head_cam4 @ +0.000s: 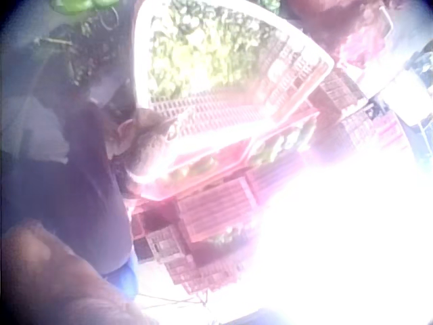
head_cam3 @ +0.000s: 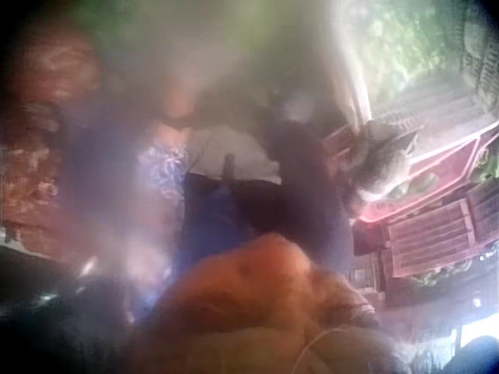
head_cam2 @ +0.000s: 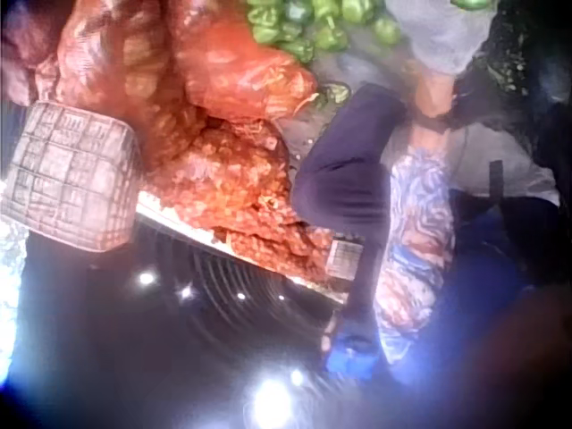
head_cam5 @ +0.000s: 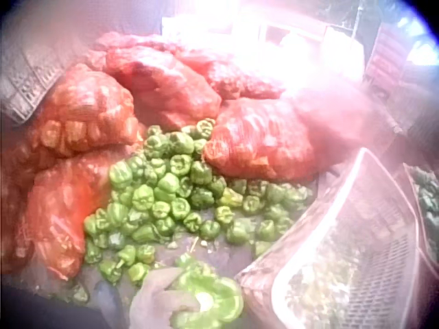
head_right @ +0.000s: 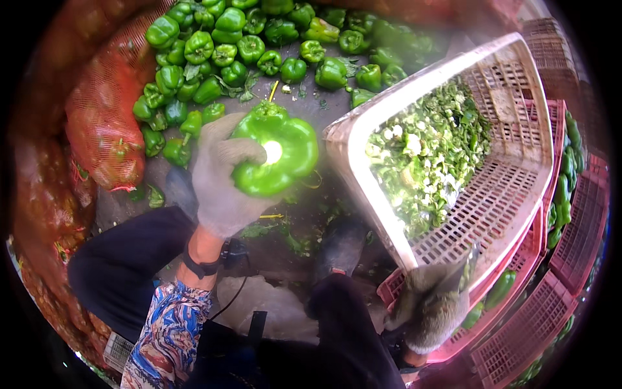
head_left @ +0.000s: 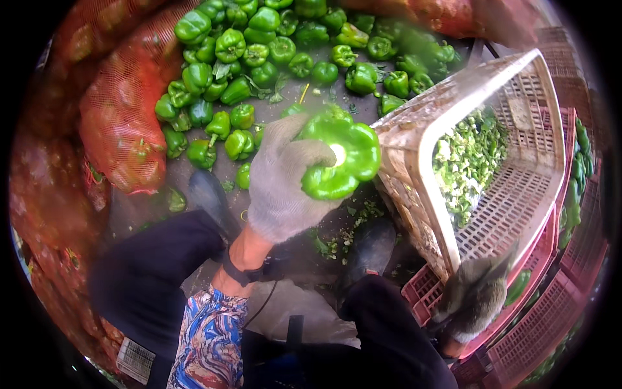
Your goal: The person uses a spoon to scoop out the seeds and stems from green bell peppers. They hold the peppers in their left hand and use the spoon in their right hand to remove the interior parts, dropping the waste into a white basket. The cleaned peppers are placed into a pink basket.
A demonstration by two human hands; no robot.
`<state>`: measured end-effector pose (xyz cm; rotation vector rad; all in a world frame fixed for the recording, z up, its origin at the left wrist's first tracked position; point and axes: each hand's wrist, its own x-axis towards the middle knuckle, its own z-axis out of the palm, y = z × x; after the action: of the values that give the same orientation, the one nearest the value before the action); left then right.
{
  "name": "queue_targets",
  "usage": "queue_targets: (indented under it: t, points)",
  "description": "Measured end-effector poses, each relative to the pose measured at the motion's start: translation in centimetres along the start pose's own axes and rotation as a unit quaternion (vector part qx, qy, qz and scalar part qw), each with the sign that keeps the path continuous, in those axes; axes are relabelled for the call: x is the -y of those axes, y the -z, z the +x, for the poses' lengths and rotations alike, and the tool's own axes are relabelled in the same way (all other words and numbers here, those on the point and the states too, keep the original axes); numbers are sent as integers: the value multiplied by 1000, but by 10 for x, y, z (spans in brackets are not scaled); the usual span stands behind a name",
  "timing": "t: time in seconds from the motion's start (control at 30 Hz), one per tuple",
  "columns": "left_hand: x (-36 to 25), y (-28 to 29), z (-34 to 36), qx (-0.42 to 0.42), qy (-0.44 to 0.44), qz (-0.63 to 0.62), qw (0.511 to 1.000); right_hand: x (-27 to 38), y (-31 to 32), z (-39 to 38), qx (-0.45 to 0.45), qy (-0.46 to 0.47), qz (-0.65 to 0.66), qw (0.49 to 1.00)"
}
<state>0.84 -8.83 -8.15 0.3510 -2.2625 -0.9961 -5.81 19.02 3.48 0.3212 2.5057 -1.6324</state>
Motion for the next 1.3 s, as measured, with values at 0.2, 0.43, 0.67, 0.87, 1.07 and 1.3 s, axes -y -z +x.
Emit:
queue_targets:
  t: [0.2, 0.43, 0.67, 0.87, 1.07, 1.3]
  points:
    - [-59, 36, 14, -6, -51, -44, 998, -9, 8, -1, 128, 49, 17, 990]
    - [-105, 34, 27, 20, -48, -123, 991, -4, 14, 8, 236, -8, 136, 962]
    - [-212, -1, 31, 88, -21, -404, 910, -22, 25, 33, 265, 6, 83, 961]
    - [-345, -90, 56, 454, -4, -301, 839, -47, 47, 54, 217, -67, 253, 940]
    - [-277, -64, 110, 255, -194, -228, 919, -69, 41, 70, 334, -34, 528, 780]
    - [26, 84, 26, -75, 358, -65, 928, -26, 17, 32, 284, -18, 456, 843]
